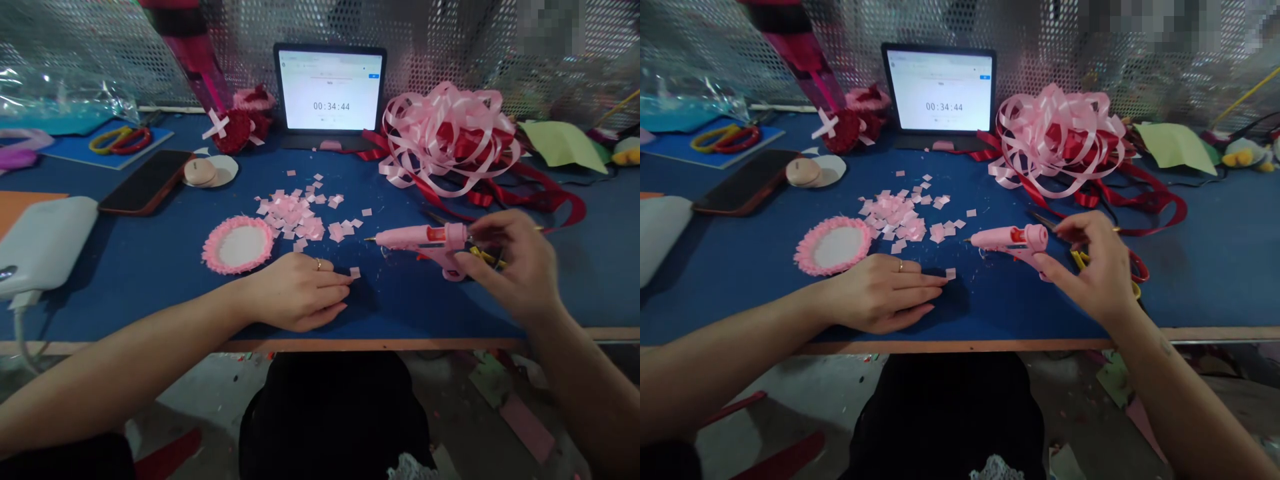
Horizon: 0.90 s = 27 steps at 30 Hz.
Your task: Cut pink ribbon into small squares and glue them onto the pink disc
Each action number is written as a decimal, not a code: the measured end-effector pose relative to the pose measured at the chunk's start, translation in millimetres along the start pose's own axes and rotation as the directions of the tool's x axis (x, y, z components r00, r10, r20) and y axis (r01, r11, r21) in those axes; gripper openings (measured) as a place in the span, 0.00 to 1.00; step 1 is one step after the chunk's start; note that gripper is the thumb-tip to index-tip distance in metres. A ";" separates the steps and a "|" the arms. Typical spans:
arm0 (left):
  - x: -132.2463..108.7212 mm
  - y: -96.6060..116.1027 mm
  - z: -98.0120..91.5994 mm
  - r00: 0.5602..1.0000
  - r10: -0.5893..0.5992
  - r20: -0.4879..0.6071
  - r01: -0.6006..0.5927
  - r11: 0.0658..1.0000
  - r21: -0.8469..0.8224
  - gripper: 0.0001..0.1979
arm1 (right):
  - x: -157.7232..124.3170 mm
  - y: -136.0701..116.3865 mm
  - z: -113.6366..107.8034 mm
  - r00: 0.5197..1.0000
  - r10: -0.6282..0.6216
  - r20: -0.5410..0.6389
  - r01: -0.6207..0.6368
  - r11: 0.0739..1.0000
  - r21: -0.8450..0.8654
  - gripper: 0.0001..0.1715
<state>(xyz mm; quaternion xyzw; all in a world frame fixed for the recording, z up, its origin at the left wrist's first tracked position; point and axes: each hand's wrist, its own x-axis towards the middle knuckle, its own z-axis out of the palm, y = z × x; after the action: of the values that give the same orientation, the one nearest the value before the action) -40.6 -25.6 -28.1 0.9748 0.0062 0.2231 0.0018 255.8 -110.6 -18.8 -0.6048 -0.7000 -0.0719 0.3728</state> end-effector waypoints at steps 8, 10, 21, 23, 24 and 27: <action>-0.5 -0.9 -1.5 0.998 0.055 0.022 -0.055 0.998 0.007 0.09 | 6.4 0.2 20.9 0.883 0.141 0.447 -0.200 0.976 0.087 0.17; -0.6 -1.0 -1.8 0.997 0.055 0.044 -0.056 0.998 0.011 0.09 | 5.2 -2.6 18.1 0.886 0.139 0.442 -0.246 0.950 0.194 0.15; 0.7 0.0 -2.5 0.996 0.043 0.076 -0.043 0.999 0.004 0.10 | 0.5 -9.0 7.3 0.729 0.035 0.683 -0.310 0.907 0.284 0.15; 0.9 0.3 -2.6 0.996 0.042 0.075 -0.043 0.999 0.004 0.10 | 1.7 -9.6 6.7 0.714 0.037 0.699 -0.277 0.932 0.234 0.13; 1.0 0.4 -2.8 0.996 0.042 0.078 -0.043 0.999 0.002 0.10 | 2.4 -10.6 6.3 0.712 0.035 0.701 -0.259 0.942 0.216 0.13; 1.4 0.2 -3.2 0.995 0.043 0.086 -0.043 0.999 0.002 0.10 | 4.1 -14.4 4.8 0.729 0.026 0.684 -0.194 0.966 0.171 0.13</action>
<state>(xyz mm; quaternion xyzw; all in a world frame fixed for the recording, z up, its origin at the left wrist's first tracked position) -40.7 -25.8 -24.7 0.9834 -0.0146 0.1809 -0.0045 240.8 -108.4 -14.7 -0.5825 -0.7536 0.2568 0.1640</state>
